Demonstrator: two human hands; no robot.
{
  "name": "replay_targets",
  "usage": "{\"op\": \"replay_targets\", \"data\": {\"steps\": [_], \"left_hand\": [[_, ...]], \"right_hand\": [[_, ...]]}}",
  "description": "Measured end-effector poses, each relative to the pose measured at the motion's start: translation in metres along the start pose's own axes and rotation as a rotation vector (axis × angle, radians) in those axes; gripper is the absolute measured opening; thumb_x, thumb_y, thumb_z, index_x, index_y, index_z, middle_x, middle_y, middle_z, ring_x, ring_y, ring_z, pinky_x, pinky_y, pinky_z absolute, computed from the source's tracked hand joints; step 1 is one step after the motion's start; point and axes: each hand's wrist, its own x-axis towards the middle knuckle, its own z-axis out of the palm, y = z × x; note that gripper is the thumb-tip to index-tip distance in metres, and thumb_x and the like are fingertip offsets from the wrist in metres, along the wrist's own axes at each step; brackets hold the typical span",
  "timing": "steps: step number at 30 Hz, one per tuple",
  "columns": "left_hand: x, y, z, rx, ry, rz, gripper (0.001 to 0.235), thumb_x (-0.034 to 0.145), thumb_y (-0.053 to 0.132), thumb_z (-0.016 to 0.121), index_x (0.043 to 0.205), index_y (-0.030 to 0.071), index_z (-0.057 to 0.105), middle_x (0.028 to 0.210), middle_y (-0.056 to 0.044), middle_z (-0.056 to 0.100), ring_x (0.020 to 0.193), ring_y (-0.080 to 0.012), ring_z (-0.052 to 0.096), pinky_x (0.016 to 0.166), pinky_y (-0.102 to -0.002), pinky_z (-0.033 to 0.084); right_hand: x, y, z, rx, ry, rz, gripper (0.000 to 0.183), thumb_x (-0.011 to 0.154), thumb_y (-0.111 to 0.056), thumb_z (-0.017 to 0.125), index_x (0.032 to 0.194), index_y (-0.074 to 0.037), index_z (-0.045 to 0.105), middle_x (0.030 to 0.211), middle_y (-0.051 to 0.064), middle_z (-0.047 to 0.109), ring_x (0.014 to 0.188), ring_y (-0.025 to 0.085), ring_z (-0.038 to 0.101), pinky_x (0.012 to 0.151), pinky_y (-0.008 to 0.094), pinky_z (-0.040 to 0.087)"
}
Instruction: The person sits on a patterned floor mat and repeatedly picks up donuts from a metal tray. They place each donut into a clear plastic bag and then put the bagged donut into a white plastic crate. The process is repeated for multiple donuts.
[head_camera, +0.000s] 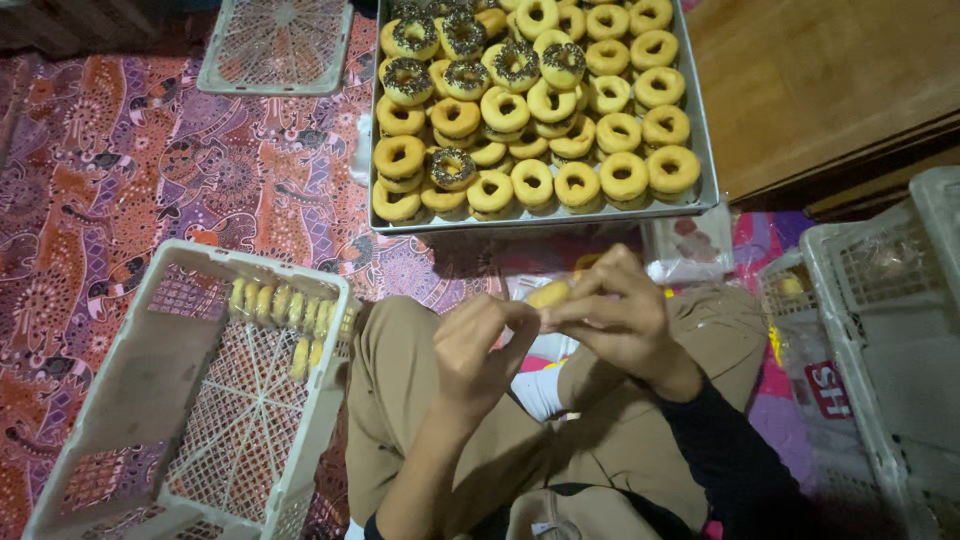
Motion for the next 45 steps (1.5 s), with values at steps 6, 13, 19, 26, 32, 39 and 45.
{"op": "replay_targets", "data": {"steps": [6, 13, 19, 26, 32, 39, 45], "left_hand": [[0.002, 0.01, -0.016, 0.034, -0.122, 0.028, 0.028, 0.072, 0.008, 0.081, 0.099, 0.006, 0.074, 0.082, -0.005, 0.071, 0.082, -0.0225, 0.066, 0.072, -0.039, 0.051], [-0.005, -0.011, -0.015, -0.082, 0.039, -0.236, 0.013, 0.088, 0.0, 0.064, 0.1, 0.0, 0.061, 0.119, -0.023, 0.066, 0.107, -0.0275, 0.072, 0.09, -0.045, 0.059], [-0.04, -0.086, 0.025, -0.092, 0.13, -0.846, 0.012, 0.104, 0.012, 0.064, 0.105, 0.0, 0.064, 0.084, -0.014, 0.069, 0.074, -0.0204, 0.065, 0.063, -0.033, 0.053], [-0.153, -0.125, -0.012, 0.169, 0.231, -0.891, 0.018, 0.098, 0.014, 0.07, 0.091, -0.002, 0.069, 0.074, -0.01, 0.068, 0.066, -0.0145, 0.062, 0.061, -0.033, 0.048], [-0.194, -0.13, -0.017, 0.192, 0.162, -1.156, 0.021, 0.094, 0.016, 0.07, 0.087, -0.004, 0.068, 0.067, -0.011, 0.068, 0.06, -0.0147, 0.062, 0.056, -0.032, 0.048], [-0.154, -0.24, 0.069, 0.318, 0.13, -0.807, 0.026, 0.092, 0.008, 0.064, 0.115, -0.005, 0.066, 0.092, -0.026, 0.07, 0.083, -0.0417, 0.068, 0.069, -0.048, 0.052], [-0.206, -0.245, 0.164, 0.533, -0.4, -0.662, 0.034, 0.096, 0.01, 0.058, 0.126, -0.006, 0.057, 0.122, -0.03, 0.06, 0.114, -0.0446, 0.057, 0.098, -0.053, 0.047]], "right_hand": [[-0.059, 0.031, 0.014, -0.429, -0.154, -0.077, 0.025, 0.086, -0.022, 0.075, 0.11, -0.017, 0.068, 0.101, 0.001, 0.065, 0.095, 0.022, 0.058, 0.083, 0.042, 0.046], [-0.067, 0.105, -0.034, 0.084, -0.736, 0.981, 0.051, 0.092, -0.024, 0.072, 0.14, -0.014, 0.055, 0.112, 0.005, 0.07, 0.098, 0.016, 0.066, 0.085, 0.035, 0.054], [-0.072, 0.104, 0.091, 0.892, -0.151, 0.708, 0.042, 0.087, -0.012, 0.083, 0.124, -0.006, 0.063, 0.111, 0.002, 0.072, 0.102, 0.01, 0.066, 0.091, 0.027, 0.053], [-0.178, 0.064, 0.248, 0.947, 0.05, 1.439, 0.023, 0.099, -0.026, 0.076, 0.091, -0.005, 0.077, 0.071, 0.001, 0.061, 0.056, 0.005, 0.051, 0.048, 0.022, 0.034], [-0.248, 0.107, 0.247, 0.786, -0.302, 1.503, 0.03, 0.094, -0.033, 0.069, 0.088, -0.006, 0.08, 0.071, 0.0, 0.074, 0.054, 0.006, 0.056, 0.047, 0.024, 0.038], [-0.238, 0.208, 0.196, -0.372, -0.539, 0.665, 0.046, 0.059, -0.038, 0.089, 0.09, -0.009, 0.071, 0.104, 0.014, 0.065, 0.11, 0.034, 0.059, 0.095, 0.048, 0.045], [-0.242, 0.201, 0.209, -0.507, -0.67, 0.677, 0.07, 0.065, -0.033, 0.089, 0.124, -0.004, 0.065, 0.109, 0.012, 0.067, 0.103, 0.031, 0.063, 0.093, 0.057, 0.042]]}}
